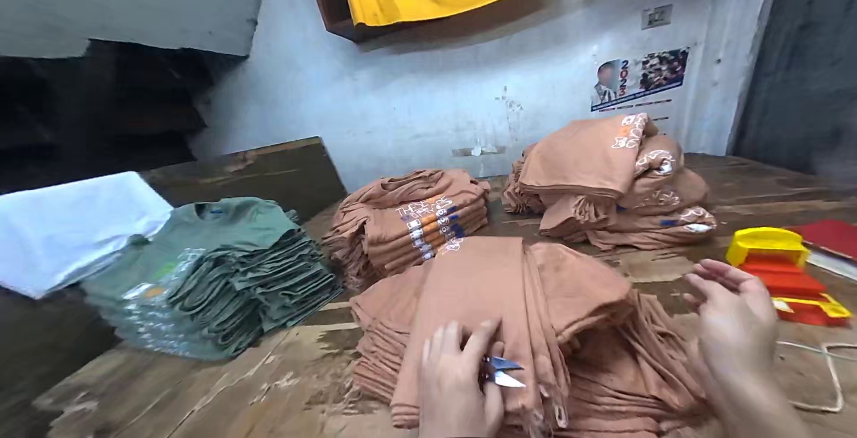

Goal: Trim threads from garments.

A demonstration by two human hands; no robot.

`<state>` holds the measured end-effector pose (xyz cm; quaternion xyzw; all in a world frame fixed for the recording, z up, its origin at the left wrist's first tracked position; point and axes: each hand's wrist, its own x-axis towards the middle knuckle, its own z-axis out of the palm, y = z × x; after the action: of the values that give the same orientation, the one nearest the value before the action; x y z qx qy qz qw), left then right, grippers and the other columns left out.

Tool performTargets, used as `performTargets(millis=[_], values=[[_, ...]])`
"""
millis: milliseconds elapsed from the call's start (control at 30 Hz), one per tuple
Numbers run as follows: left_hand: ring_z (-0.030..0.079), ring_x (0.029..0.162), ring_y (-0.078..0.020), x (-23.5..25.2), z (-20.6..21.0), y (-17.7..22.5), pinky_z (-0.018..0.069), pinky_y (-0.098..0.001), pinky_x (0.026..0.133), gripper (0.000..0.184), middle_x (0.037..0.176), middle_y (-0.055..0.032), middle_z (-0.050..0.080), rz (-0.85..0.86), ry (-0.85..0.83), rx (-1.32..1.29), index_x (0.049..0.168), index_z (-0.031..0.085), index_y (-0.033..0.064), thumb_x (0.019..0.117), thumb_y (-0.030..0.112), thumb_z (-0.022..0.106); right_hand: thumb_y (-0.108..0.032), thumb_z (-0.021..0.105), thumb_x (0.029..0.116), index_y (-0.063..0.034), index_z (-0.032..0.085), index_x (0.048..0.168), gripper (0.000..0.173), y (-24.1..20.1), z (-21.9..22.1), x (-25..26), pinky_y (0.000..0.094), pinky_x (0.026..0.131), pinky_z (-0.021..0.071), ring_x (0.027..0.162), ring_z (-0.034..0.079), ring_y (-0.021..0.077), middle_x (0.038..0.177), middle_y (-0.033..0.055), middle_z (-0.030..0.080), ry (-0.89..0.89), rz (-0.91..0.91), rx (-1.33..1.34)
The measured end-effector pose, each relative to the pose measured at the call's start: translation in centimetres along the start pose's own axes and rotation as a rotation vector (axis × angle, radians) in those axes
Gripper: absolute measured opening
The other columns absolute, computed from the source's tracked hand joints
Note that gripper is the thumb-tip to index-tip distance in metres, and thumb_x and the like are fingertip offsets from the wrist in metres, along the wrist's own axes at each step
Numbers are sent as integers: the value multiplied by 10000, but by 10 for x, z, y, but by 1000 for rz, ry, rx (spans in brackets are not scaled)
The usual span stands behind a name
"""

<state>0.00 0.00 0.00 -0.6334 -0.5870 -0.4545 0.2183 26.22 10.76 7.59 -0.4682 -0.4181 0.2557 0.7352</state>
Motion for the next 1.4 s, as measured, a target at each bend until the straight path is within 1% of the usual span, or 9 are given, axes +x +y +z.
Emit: performTargets(millis=[133, 233, 367, 467, 600, 733, 933, 1167, 1400], values=[[622, 970, -203, -2, -14, 8, 527, -449, 822, 481, 1058, -25, 654, -136, -69, -194, 1266, 736, 250, 789, 305, 729, 9, 567, 953, -25, 613, 1111, 169, 1, -15, -92, 240, 785, 588, 898, 661, 26, 1023, -33, 674, -451, -455, 45], [641, 989, -140, -6, -25, 10, 518, -423, 863, 384, 1056, 40, 690, -153, -93, -290, 1189, 771, 258, 807, 222, 775, -77, 656, 944, -26, 681, 1065, 134, 8, -9, -143, 269, 792, 613, 934, 681, 96, 1070, 77, 676, -667, -501, 11], [640, 967, -165, -17, -36, 8, 508, -431, 868, 436, 1008, 30, 700, -179, -113, -262, 1179, 776, 196, 748, 234, 821, -316, 801, 877, -125, 769, 1078, 279, 33, 1, -169, 240, 912, 536, 1059, 620, 130, 1108, 116, 648, -569, -731, -221], [602, 1040, -210, -23, -44, 7, 461, -484, 895, 437, 1067, -13, 666, -157, -141, -280, 1190, 771, 241, 793, 408, 844, -232, 775, 903, -183, 772, 964, 78, 48, 3, -170, 208, 898, 503, 1021, 602, 87, 1034, 33, 640, -401, -852, -215], [617, 1010, -113, -27, -42, 3, 487, -360, 908, 247, 1021, 37, 692, -53, -92, -347, 1116, 801, 305, 883, 385, 796, -229, 707, 948, -147, 689, 925, 87, 42, -1, -170, 151, 969, 479, 1092, 569, 24, 1075, 3, 593, -443, -725, -114], [644, 922, -75, -28, -34, 3, 509, -326, 808, 203, 997, 68, 723, 12, -38, -317, 1111, 802, 295, 925, 365, 759, -308, 749, 916, -216, 767, 1023, 142, 47, 3, -170, 270, 960, 463, 1092, 581, 116, 1087, 3, 650, -367, -857, -270], [617, 906, -89, -26, -37, 7, 467, -333, 797, 187, 985, 65, 705, 111, -17, -252, 1111, 780, 323, 945, 394, 731, -146, 691, 946, -120, 705, 907, 49, 38, 2, -170, 149, 889, 537, 1060, 604, 28, 1070, 3, 614, -446, -500, 62], [601, 847, -94, -22, -40, 12, 433, -355, 770, 119, 959, 88, 713, 194, 13, -118, 1065, 775, 359, 968, 359, 706, -284, 633, 999, -152, 682, 931, 156, 57, -12, -181, 201, 937, 503, 1069, 584, 43, 1069, -2, 608, -579, -659, 8], [634, 930, -153, -20, -48, 12, 488, -372, 781, 312, 1108, 4, 726, 154, -26, -106, 1308, 711, 235, 1008, 261, 629, -384, 744, 909, -223, 747, 1024, 198, 43, -1, -181, 304, 966, 446, 1077, 578, 112, 1063, -5, 637, -278, -756, -307]])
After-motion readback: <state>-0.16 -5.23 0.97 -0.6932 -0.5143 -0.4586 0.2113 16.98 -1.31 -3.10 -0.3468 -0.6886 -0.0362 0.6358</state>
